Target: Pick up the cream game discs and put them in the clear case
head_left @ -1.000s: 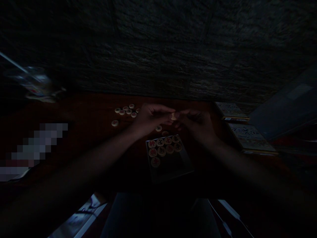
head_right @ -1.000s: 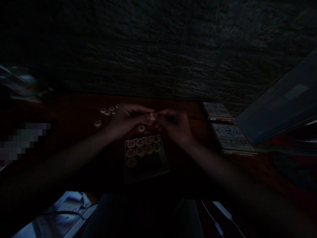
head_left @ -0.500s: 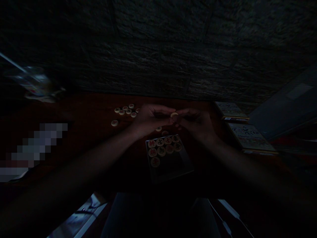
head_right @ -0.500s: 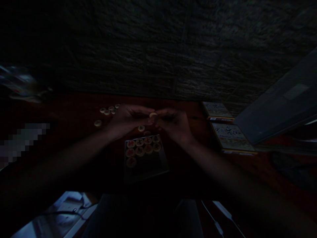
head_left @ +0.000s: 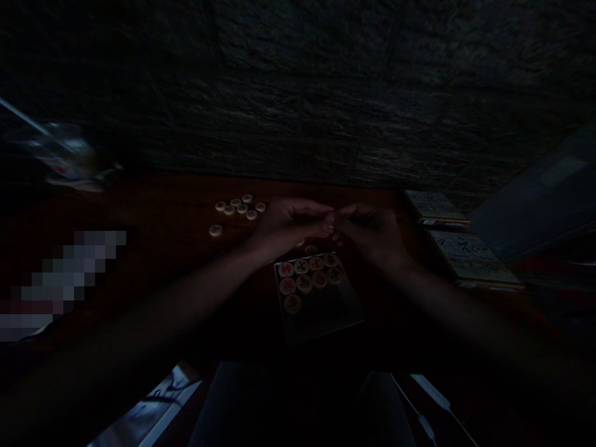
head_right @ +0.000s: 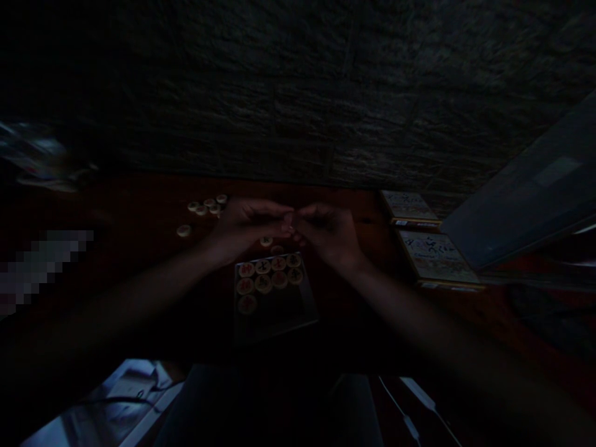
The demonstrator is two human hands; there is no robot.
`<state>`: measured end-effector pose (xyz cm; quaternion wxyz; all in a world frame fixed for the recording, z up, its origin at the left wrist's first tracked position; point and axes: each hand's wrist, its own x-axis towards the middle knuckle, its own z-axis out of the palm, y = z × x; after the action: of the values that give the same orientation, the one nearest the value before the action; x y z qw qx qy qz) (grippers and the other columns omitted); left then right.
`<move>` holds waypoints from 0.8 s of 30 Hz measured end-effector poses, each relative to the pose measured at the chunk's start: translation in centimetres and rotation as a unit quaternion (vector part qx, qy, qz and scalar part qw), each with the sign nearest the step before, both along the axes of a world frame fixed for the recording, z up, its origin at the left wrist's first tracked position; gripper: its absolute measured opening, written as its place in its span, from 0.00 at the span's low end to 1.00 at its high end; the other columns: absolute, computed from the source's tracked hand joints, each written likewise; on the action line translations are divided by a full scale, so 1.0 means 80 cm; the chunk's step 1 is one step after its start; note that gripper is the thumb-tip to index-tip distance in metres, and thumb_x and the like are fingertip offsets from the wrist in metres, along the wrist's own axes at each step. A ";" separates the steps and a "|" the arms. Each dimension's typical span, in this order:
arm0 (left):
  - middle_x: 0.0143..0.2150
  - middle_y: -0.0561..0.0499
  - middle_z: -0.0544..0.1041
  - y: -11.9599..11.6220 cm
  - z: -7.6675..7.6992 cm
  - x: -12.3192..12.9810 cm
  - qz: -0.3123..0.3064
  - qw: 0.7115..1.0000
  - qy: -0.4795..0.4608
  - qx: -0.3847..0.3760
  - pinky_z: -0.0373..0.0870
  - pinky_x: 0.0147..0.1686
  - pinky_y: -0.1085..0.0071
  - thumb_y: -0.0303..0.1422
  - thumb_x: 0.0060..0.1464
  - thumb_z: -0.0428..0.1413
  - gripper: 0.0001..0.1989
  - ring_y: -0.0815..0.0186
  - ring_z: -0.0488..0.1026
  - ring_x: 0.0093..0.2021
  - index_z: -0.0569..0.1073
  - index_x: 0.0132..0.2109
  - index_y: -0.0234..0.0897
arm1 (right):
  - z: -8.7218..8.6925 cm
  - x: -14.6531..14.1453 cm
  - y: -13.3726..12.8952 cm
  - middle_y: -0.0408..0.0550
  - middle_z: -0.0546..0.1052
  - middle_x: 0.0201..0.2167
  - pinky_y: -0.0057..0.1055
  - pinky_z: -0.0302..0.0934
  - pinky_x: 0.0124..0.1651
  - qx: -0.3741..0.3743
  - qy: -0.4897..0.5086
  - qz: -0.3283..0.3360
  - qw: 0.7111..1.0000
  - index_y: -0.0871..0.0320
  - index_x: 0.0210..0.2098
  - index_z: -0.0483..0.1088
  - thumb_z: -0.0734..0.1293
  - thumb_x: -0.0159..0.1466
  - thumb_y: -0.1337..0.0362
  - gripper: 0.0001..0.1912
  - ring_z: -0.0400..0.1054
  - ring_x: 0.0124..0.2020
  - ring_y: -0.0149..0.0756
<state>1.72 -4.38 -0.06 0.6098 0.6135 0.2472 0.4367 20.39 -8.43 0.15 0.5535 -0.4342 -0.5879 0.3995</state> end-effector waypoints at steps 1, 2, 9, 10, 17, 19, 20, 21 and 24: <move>0.40 0.46 0.87 0.000 -0.001 0.000 -0.003 1.000 -0.010 -0.017 0.82 0.46 0.63 0.32 0.46 0.75 0.16 0.61 0.85 0.38 0.86 0.44 0.35 | 0.000 0.000 0.000 0.46 0.82 0.24 0.28 0.70 0.26 -0.001 0.001 -0.001 1.000 0.57 0.30 0.82 0.82 0.53 0.45 0.21 0.74 0.23 0.32; 0.40 0.46 0.87 0.000 -0.001 0.000 -0.003 0.999 -0.019 -0.031 0.83 0.47 0.61 0.32 0.46 0.75 0.17 0.61 0.86 0.38 0.86 0.44 0.35 | 0.001 0.000 0.000 0.46 0.82 0.25 0.28 0.70 0.26 -0.001 0.003 -0.003 1.000 0.57 0.31 0.82 0.83 0.53 0.46 0.21 0.74 0.23 0.32; 0.44 0.45 0.87 0.001 -0.002 -0.002 0.011 0.998 -0.030 -0.049 0.83 0.52 0.56 0.36 0.45 0.76 0.18 0.57 0.86 0.43 0.86 0.44 0.37 | 0.000 0.001 0.000 0.46 0.83 0.27 0.29 0.72 0.26 -0.001 0.000 -0.003 1.000 0.58 0.34 0.82 0.83 0.52 0.47 0.22 0.75 0.23 0.32; 0.44 0.45 0.87 0.002 -0.003 -0.002 0.012 0.998 -0.030 -0.047 0.83 0.52 0.56 0.36 0.45 0.76 0.18 0.57 0.86 0.43 0.87 0.44 0.37 | -0.001 0.001 0.001 0.46 0.84 0.27 0.28 0.71 0.26 0.000 0.004 -0.001 1.000 0.57 0.34 0.83 0.83 0.52 0.47 0.22 0.75 0.23 0.31; 0.45 0.44 0.87 0.005 -0.006 -0.004 0.026 0.999 -0.016 -0.032 0.83 0.51 0.60 0.37 0.45 0.76 0.20 0.59 0.86 0.44 0.86 0.46 0.37 | -0.001 0.002 0.001 0.47 0.85 0.32 0.30 0.73 0.27 0.001 0.008 0.008 1.000 0.56 0.37 0.84 0.84 0.52 0.49 0.20 0.76 0.24 0.32; 0.45 0.44 0.87 0.004 -0.005 -0.004 0.024 0.999 -0.020 -0.034 0.83 0.51 0.59 0.38 0.45 0.76 0.21 0.58 0.86 0.44 0.86 0.46 0.37 | -0.001 0.003 0.001 0.47 0.86 0.31 0.30 0.73 0.27 -0.002 0.008 0.005 1.000 0.56 0.37 0.84 0.84 0.51 0.49 0.21 0.76 0.24 0.32; 0.45 0.44 0.87 0.004 -0.005 -0.004 0.023 0.999 -0.022 -0.034 0.83 0.51 0.59 0.38 0.45 0.76 0.21 0.58 0.86 0.44 0.86 0.46 0.36 | 0.000 0.003 0.001 0.46 0.85 0.31 0.30 0.72 0.26 -0.003 0.009 0.005 1.000 0.56 0.36 0.84 0.84 0.51 0.49 0.21 0.75 0.23 0.32; 0.45 0.44 0.87 0.004 -0.005 -0.004 0.022 0.999 -0.023 -0.033 0.83 0.51 0.59 0.38 0.45 0.76 0.21 0.58 0.86 0.44 0.86 0.46 0.36 | 0.000 0.003 0.001 0.46 0.85 0.30 0.30 0.72 0.26 -0.003 0.011 0.006 1.000 0.56 0.36 0.83 0.84 0.51 0.49 0.21 0.75 0.23 0.32; 0.45 0.44 0.87 0.003 -0.002 -0.004 0.025 0.999 -0.018 -0.026 0.83 0.50 0.61 0.37 0.45 0.76 0.20 0.59 0.86 0.43 0.86 0.46 0.36 | 0.000 0.002 0.001 0.46 0.85 0.29 0.29 0.72 0.25 0.001 0.014 0.009 1.000 0.56 0.35 0.84 0.84 0.51 0.51 0.20 0.75 0.22 0.32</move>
<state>1.43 -4.16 -0.25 0.6187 0.5829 0.2631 0.4563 20.57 -8.32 0.17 0.5583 -0.4225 -0.5845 0.4100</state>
